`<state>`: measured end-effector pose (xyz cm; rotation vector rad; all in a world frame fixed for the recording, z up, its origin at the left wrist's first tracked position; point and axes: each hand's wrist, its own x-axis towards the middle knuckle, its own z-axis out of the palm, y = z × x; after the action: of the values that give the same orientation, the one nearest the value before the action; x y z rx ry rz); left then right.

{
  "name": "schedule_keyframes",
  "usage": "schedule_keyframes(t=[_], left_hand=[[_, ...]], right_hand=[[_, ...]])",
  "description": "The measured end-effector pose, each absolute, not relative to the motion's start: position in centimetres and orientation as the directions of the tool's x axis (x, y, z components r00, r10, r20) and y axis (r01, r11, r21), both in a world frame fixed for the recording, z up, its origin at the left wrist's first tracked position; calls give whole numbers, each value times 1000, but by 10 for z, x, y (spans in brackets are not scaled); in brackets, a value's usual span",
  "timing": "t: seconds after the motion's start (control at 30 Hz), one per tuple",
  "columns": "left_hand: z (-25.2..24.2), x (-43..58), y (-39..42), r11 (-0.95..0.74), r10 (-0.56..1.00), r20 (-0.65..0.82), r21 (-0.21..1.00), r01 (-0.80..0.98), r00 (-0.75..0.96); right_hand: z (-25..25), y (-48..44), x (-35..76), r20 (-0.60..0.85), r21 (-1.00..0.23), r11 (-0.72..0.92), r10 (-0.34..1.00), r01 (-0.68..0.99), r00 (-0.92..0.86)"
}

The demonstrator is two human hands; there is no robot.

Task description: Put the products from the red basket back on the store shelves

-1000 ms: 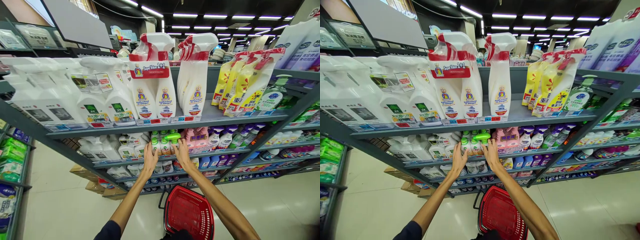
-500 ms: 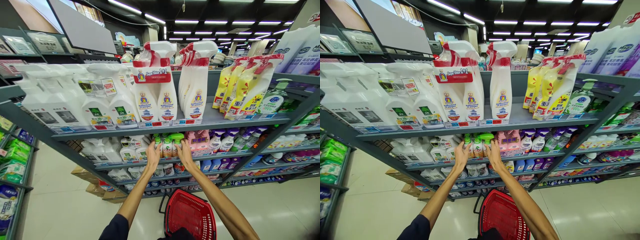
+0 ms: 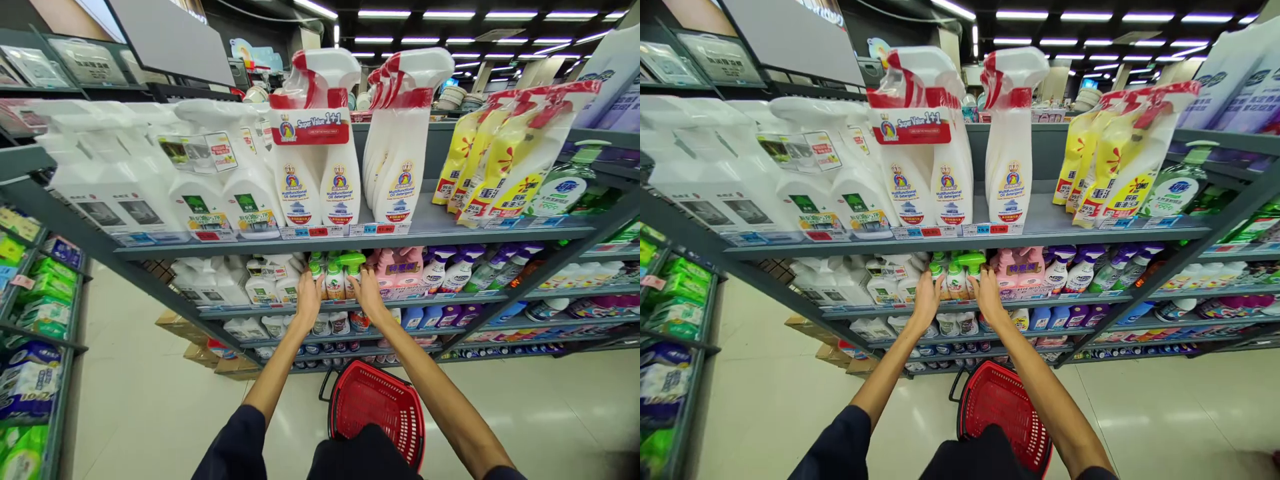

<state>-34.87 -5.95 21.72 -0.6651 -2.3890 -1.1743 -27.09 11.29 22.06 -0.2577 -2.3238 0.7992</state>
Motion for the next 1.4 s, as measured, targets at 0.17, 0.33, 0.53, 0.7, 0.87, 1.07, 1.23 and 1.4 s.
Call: schedule_keyframes(t=[0.17,0.33,0.53,0.7,0.87,1.07,1.23,1.4], left_hand=[[210,-308,-90,475,198,636,603,641,-746],[192,-301,-130,482,234,628,589,649,-742],[238,-351,-116,449,436,649,444,776,-624],[257,-379,-89,506,519,499,474,720,-694],[258,-387,-89,510,529,480,479,715,-699],[238,-349,-126,559,463,514,463,688,-722],[180,-330,-134,689,534,282,402,603,-797],[157,-331,-102,679,652,200,275,681,-731]], right_hand=[[215,102,-224,590,-622,779,399,-80,-701],[225,107,-200,664,-529,816,226,-233,-713],[280,127,-260,585,-285,948,54,-142,-809],[275,132,-279,530,-242,969,93,-45,-843],[279,128,-279,519,-244,970,112,-22,-847],[260,113,-235,554,-291,957,184,18,-812],[186,102,-207,290,-281,950,216,133,-932],[160,102,-227,162,-164,969,211,185,-964]])
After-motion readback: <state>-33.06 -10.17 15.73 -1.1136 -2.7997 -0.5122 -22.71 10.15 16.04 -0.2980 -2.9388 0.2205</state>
